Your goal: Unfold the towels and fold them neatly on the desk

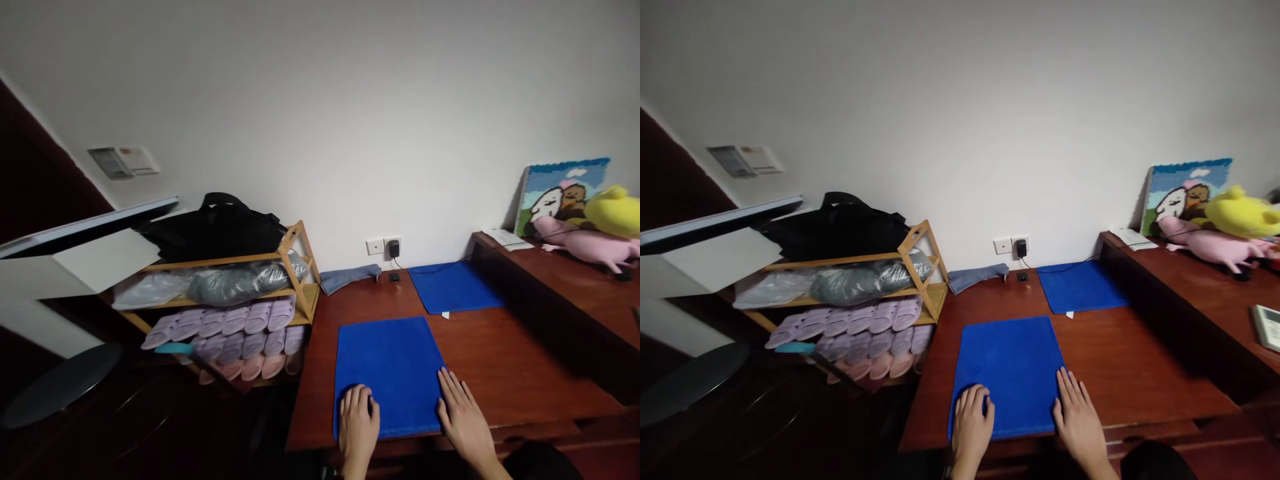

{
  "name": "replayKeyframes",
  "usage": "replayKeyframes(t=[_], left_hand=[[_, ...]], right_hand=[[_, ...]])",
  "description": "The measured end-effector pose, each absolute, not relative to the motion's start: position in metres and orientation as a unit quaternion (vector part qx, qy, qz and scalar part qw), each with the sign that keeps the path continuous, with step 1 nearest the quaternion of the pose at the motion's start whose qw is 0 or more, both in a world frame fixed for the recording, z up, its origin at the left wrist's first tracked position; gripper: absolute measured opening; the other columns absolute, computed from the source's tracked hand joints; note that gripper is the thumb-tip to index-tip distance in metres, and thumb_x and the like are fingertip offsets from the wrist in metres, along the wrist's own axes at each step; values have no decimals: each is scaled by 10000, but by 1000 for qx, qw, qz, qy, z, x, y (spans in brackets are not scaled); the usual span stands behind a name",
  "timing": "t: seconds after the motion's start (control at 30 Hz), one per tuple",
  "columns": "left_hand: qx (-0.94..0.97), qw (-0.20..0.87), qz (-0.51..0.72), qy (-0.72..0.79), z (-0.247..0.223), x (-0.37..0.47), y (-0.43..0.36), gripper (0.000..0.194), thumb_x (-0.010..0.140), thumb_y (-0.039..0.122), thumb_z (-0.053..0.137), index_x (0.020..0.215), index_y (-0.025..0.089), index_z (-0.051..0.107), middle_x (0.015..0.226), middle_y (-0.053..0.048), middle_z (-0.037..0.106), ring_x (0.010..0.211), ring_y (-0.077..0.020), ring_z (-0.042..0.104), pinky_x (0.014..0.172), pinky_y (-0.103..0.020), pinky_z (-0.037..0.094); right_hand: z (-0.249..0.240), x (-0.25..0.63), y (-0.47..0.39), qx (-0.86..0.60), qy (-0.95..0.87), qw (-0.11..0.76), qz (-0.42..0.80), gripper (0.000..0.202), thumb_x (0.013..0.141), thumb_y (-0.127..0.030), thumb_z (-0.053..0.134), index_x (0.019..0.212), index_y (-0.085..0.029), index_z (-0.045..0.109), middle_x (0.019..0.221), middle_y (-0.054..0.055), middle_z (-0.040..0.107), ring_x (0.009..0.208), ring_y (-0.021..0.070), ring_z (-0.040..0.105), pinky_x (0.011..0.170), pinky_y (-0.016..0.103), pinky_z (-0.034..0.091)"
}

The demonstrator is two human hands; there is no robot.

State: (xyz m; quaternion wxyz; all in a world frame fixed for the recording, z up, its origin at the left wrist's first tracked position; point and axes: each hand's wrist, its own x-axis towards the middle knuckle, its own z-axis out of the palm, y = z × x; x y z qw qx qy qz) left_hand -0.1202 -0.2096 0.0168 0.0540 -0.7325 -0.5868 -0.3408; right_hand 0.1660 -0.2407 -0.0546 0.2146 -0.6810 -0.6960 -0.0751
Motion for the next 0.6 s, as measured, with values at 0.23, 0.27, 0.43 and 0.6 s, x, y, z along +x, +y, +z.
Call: replayKeyframes(t=[0.23,0.27,0.43,0.6], left_hand=[[-746,-4,-310,-589,34,-123,-213,236,927,116,505,968,239,702,1028,-39,739,1013,-231,668,905,-370,493],[-752,-8,-304,-585,35,-125,-214,243,928,117,503,983,238,705,1043,-40,740,1025,-230,667,909,-368,493],[-774,1,-276,-570,38,-127,-213,287,928,117,483,1028,232,726,1056,-49,748,1044,-237,673,919,-380,514],[-786,-7,-273,-555,42,-97,-196,343,937,127,463,1094,236,748,1148,-66,762,1121,-243,685,996,-402,538]], right_hand=[[-30,165,-238,-704,-692,157,-4,640,1041,-389,289,1606,-126,432,1669,81,410,1563,259,361,1290,472,295],[-26,164,-238,-707,-692,148,8,647,1043,-388,278,1613,-113,415,1677,84,393,1570,259,345,1296,471,284],[-18,163,-238,-705,-695,133,54,680,1068,-448,239,1635,-89,346,1704,82,325,1598,262,269,1319,472,233],[-26,163,-234,-700,-691,167,69,665,1076,-481,262,1630,-132,377,1696,67,337,1597,260,269,1320,472,241]])
